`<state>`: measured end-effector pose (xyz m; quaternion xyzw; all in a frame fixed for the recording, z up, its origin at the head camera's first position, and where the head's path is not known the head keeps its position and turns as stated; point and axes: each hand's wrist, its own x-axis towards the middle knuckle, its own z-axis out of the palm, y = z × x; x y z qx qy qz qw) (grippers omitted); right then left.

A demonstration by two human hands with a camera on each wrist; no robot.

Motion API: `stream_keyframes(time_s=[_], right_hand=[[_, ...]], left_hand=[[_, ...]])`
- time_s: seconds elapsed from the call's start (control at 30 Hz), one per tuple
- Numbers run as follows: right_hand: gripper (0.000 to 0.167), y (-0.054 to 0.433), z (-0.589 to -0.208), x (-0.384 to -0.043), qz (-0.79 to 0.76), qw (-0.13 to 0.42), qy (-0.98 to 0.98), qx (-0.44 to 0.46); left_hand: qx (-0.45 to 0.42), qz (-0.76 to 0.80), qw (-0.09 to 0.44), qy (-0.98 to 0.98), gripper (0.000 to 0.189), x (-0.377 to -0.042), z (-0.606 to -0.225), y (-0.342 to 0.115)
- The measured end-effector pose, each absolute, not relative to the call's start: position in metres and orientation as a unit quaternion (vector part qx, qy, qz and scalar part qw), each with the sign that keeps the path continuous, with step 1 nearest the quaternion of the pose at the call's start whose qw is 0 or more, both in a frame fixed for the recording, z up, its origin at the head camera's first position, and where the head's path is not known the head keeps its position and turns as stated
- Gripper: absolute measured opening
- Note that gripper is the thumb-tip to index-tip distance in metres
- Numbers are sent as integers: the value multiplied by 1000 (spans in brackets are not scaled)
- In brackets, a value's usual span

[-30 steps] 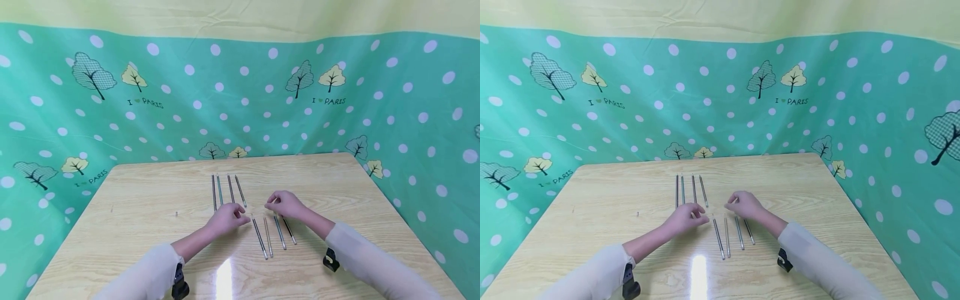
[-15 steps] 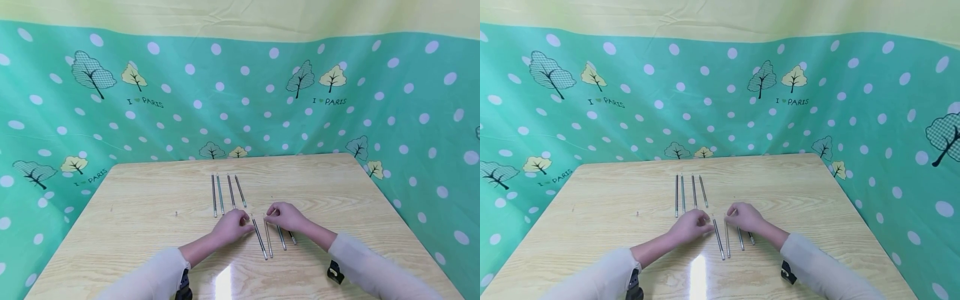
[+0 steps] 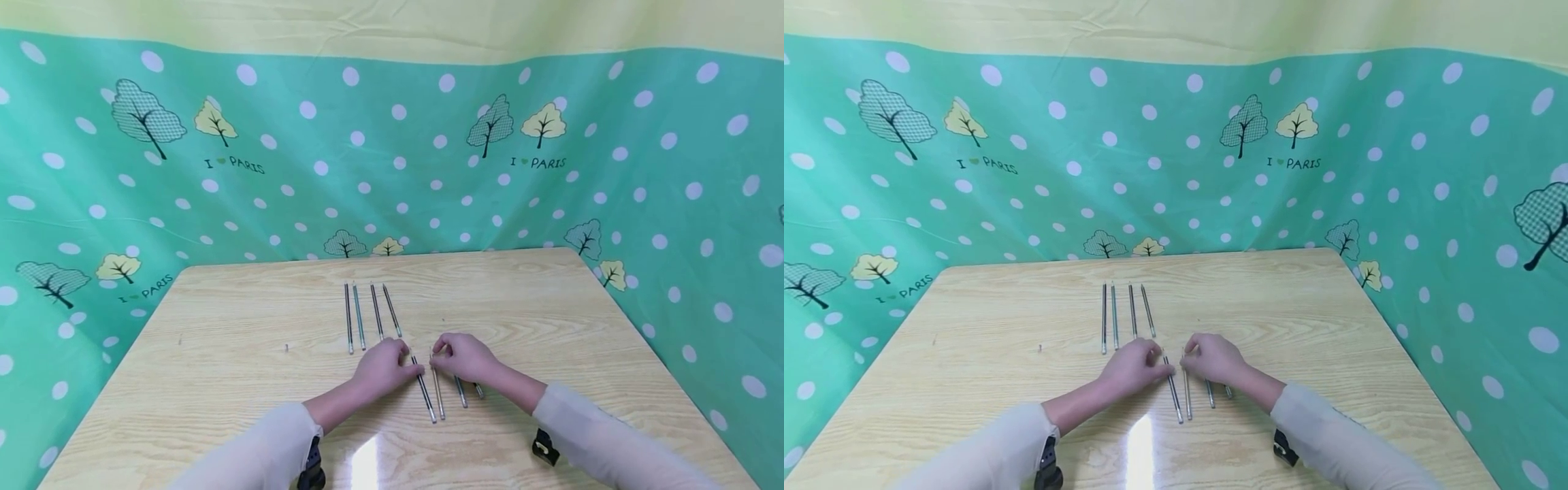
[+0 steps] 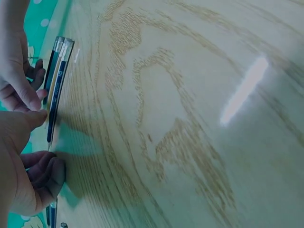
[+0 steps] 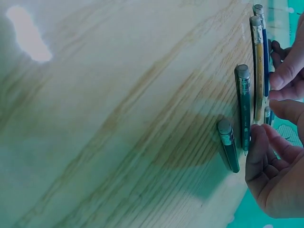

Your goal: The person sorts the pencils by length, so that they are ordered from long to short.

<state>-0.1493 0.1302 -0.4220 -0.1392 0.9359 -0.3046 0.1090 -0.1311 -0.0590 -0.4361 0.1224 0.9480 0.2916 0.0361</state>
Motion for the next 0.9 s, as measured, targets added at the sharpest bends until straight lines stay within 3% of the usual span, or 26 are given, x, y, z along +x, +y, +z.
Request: stream_keyframes(time_s=[0.43,0.9], right_hand=[[20,125,-422,-148,-273,105,946,-143],[24,123,-424,-145,-267,98,948,-141]], left_hand=[[98,265,36,959,49,-134,-438,-52],[107,350,59,929,40,-132,-440,-54]])
